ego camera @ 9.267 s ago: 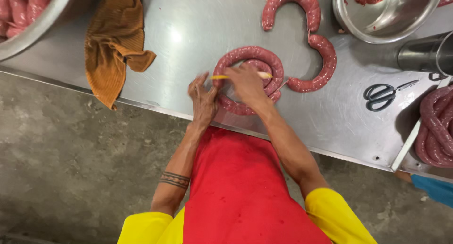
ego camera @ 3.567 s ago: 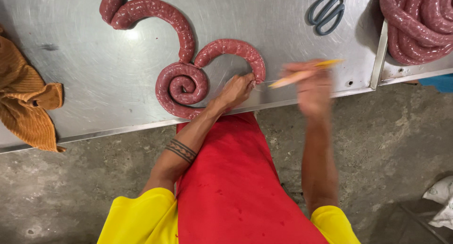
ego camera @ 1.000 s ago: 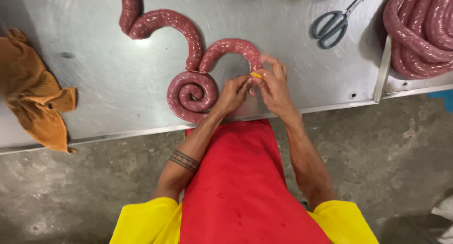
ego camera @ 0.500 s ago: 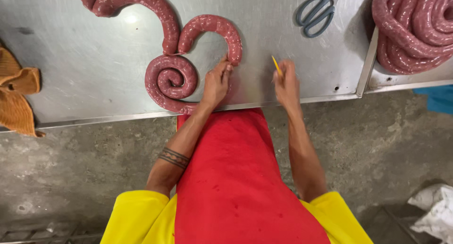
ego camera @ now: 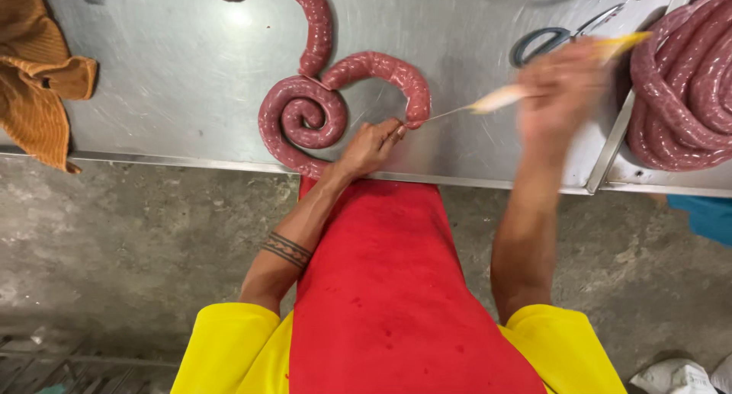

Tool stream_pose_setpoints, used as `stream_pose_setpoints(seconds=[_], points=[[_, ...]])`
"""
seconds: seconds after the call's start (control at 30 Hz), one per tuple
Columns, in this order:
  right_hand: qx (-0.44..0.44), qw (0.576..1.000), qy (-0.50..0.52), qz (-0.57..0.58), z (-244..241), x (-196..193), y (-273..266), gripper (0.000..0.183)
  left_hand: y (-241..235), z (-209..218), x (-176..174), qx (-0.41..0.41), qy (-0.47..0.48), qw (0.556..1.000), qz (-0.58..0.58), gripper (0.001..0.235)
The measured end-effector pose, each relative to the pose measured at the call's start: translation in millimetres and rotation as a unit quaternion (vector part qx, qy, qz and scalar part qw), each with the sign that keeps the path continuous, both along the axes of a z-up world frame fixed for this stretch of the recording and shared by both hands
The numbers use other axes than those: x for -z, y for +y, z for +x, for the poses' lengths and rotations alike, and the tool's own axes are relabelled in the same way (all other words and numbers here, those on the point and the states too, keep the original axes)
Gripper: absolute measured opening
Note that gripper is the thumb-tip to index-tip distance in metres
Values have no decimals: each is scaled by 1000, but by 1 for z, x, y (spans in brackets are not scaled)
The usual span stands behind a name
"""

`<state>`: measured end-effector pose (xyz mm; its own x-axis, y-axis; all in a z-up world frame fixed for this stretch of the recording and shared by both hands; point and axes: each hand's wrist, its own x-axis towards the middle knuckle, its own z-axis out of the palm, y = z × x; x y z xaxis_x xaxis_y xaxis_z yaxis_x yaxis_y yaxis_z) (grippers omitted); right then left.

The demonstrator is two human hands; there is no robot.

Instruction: The person prepares sausages for packaging by hand on a metal table, using string and a tool to tie individual links and coils. The person handles the sausages, ties them with string, uses shears to cut the string, and moves the finished coils into a large metal bowl.

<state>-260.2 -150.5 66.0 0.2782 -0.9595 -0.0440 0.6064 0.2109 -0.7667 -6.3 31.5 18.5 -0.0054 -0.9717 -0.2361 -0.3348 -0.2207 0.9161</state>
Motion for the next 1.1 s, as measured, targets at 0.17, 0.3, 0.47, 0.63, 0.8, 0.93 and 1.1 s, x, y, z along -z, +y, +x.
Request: stream_pose_setpoints(seconds=[0.17, 0.3, 0.47, 0.63, 0.8, 0.93, 1.1], points=[[-122, 957, 111, 239, 38, 15, 60, 15, -14, 16, -11, 64, -16, 995, -68, 15], [-158, 954, 68, 244, 56, 3, 75, 22, -2, 28, -4, 58, 53, 988, -134, 16], [-58, 975, 104, 190, 19, -30, 60, 24, 4, 29, 9, 70, 50, 996, -9, 18], [-71, 957, 141, 246, 12, -22, 91, 25, -4, 24, 42, 75, 91, 982, -149, 17], [-55, 945, 169, 274, 4, -8, 109, 26, -16, 19, 44, 71, 97, 980, 161, 26], [16, 953, 142, 268, -16, -4, 110, 27, -22, 11, 46, 59, 84, 982, 159, 21], [2, 933, 210, 292, -4, 17, 130, 23, -17, 10, 53, 38, 32, 996, 73, 24]])
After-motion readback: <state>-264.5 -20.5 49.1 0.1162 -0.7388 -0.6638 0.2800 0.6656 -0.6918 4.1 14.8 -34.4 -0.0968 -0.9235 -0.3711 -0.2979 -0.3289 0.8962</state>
